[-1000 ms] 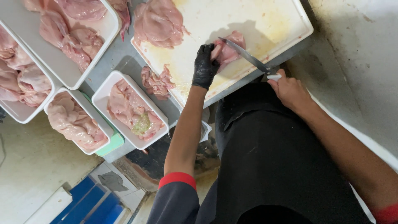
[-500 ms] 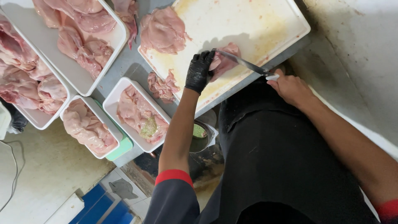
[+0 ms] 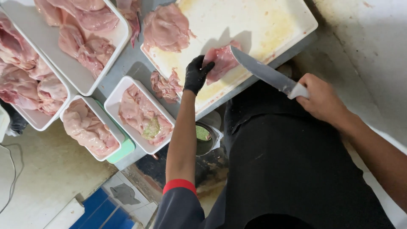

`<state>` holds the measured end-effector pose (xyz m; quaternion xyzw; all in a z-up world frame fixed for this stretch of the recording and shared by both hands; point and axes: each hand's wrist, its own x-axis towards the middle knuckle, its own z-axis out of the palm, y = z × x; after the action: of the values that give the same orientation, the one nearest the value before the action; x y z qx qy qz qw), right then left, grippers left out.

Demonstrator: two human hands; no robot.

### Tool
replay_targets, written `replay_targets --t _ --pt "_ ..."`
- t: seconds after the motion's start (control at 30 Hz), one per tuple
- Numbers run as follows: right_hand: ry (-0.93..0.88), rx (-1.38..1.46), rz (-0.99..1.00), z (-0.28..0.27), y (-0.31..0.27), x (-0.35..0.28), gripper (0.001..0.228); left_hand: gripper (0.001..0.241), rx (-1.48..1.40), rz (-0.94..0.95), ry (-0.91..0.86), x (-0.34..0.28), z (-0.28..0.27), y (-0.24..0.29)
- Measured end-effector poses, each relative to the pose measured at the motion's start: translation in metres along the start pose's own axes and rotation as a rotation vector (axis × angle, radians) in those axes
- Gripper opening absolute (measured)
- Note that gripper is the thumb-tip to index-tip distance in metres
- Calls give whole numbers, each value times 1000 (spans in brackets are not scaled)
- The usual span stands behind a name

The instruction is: Slicing raw chicken breasts into thin fillets using a knife on a cutting board in a food preparation area.

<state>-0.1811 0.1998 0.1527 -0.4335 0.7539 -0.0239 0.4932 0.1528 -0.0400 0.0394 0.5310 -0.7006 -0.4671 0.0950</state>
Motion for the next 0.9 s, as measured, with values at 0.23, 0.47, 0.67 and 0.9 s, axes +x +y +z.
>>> replay_targets --t 0.23,0.47,0.67,0.9 --pt "-358 96 121 -21 -77 -40 58 32 55 -70 -46 14 -12 21" --pt "-597 411 156 3 -120 -37 66 27 -54 -99 -44 16 -12 25" --pt "-543 395 182 7 -130 -43 66 22 -81 -106 -60 21 -13 20" --pt "-557 528 220 11 -128 -45 67 24 -36 -86 -88 18 -16 26"
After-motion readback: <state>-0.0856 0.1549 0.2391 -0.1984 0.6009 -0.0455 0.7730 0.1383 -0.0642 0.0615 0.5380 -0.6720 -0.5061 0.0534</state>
